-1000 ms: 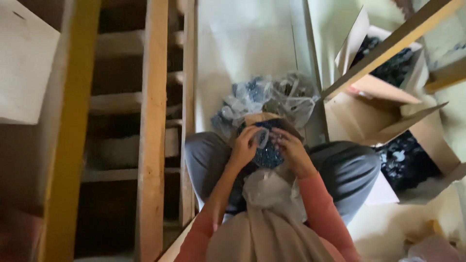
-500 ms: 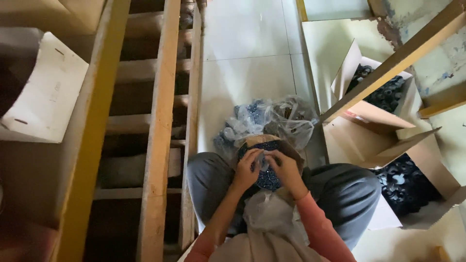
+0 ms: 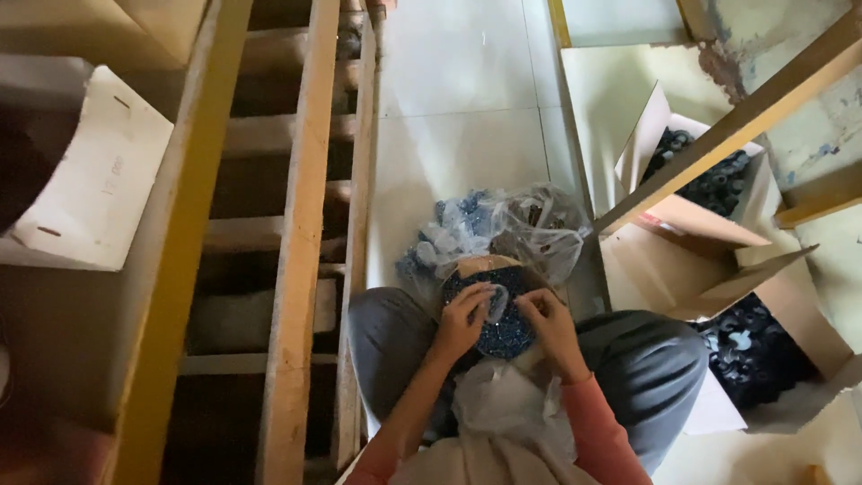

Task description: Filling a small plastic bag with blue decorative beads or small hardware components while sitting on the floor.

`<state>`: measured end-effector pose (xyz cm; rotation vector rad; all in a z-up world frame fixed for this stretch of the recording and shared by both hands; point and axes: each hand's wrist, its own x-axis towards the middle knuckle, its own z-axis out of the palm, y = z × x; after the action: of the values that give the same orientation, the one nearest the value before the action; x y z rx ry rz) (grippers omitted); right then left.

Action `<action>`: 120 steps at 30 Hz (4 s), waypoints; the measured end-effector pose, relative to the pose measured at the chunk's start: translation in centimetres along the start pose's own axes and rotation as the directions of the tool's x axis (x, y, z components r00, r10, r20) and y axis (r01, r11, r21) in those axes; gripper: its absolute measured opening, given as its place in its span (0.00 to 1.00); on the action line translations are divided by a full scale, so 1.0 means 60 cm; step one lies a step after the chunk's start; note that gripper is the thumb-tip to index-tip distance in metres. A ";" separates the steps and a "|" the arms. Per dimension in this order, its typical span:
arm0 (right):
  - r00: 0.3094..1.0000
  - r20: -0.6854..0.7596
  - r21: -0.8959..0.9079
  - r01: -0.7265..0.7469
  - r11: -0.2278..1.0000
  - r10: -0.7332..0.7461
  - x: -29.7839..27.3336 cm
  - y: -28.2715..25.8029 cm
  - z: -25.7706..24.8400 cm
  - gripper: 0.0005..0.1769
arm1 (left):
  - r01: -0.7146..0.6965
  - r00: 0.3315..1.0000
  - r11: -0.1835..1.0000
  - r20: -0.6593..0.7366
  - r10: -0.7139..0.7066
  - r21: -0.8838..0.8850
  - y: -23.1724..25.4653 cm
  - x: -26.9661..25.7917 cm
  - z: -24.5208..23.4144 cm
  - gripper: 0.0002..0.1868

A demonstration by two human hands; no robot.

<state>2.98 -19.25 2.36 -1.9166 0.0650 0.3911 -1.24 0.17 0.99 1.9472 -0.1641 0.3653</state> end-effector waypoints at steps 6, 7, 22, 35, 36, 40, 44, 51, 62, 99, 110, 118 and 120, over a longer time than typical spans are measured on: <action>0.948 -0.207 -0.066 0.233 0.970 -0.241 -0.038 -0.046 0.019 0.08 | 0.007 1.000 1.000 0.006 -0.007 -0.028 -0.001 -0.001 0.002 0.19; 0.949 -0.202 -0.066 0.234 0.970 -0.243 -0.040 -0.054 0.025 0.08 | 0.010 1.000 1.000 0.002 -0.010 -0.026 0.000 -0.001 0.001 0.19; 0.994 0.078 -0.105 0.091 0.990 -0.083 0.008 0.023 0.010 0.15 | -0.037 0.999 0.999 -0.015 0.037 0.032 0.008 -0.003 -0.002 0.19; 0.984 -0.119 0.045 0.140 0.989 -0.133 0.006 0.029 0.032 0.13 | -0.004 1.000 0.999 0.013 0.003 0.040 0.024 -0.004 -0.010 0.19; 0.974 -0.161 0.033 0.164 0.986 -0.157 0.001 0.013 0.036 0.11 | 0.008 1.000 0.999 0.007 -0.008 0.040 0.027 -0.004 -0.009 0.19; 0.949 -0.219 -0.023 0.228 0.973 -0.227 0.010 -0.007 0.063 0.11 | -0.021 1.000 0.998 0.009 0.021 0.056 0.026 -0.002 -0.010 0.18; 0.879 -0.040 -0.266 0.448 0.853 -0.474 0.018 0.006 0.074 0.12 | -0.013 1.000 0.999 0.002 0.013 0.049 0.021 -0.005 -0.006 0.18; 0.976 -0.028 -0.068 0.216 0.974 -0.218 0.022 0.070 0.026 0.14 | -0.084 0.996 0.995 -0.006 0.085 0.055 0.012 -0.005 -0.005 0.19; 0.980 -0.152 -0.013 0.128 0.992 -0.129 0.002 0.024 0.032 0.11 | -0.032 0.999 0.999 0.003 0.032 0.042 0.016 -0.007 -0.005 0.20; 0.899 -0.098 0.335 0.434 0.836 -0.427 -0.011 -0.037 0.062 0.12 | -0.045 0.999 0.993 0.033 0.041 0.114 -0.006 -0.006 0.005 0.21; 0.926 -0.288 0.671 0.378 0.638 -0.246 0.041 0.035 0.057 0.17 | -0.085 0.996 0.992 0.027 0.083 0.094 -0.021 -0.011 0.012 0.21; 0.854 -0.160 0.464 0.508 0.726 -0.496 0.035 -0.016 0.085 0.10 | -0.061 0.998 0.992 0.012 0.060 0.107 -0.021 -0.009 0.008 0.20; 0.841 -0.132 0.455 0.522 0.722 -0.525 0.040 -0.010 0.092 0.11 | -0.063 0.998 0.994 0.021 0.061 0.092 -0.019 -0.009 0.006 0.18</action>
<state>4.10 -13.64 0.42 -1.3588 -0.3588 -0.0170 -1.34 0.27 -0.31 2.0410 -0.2234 0.4023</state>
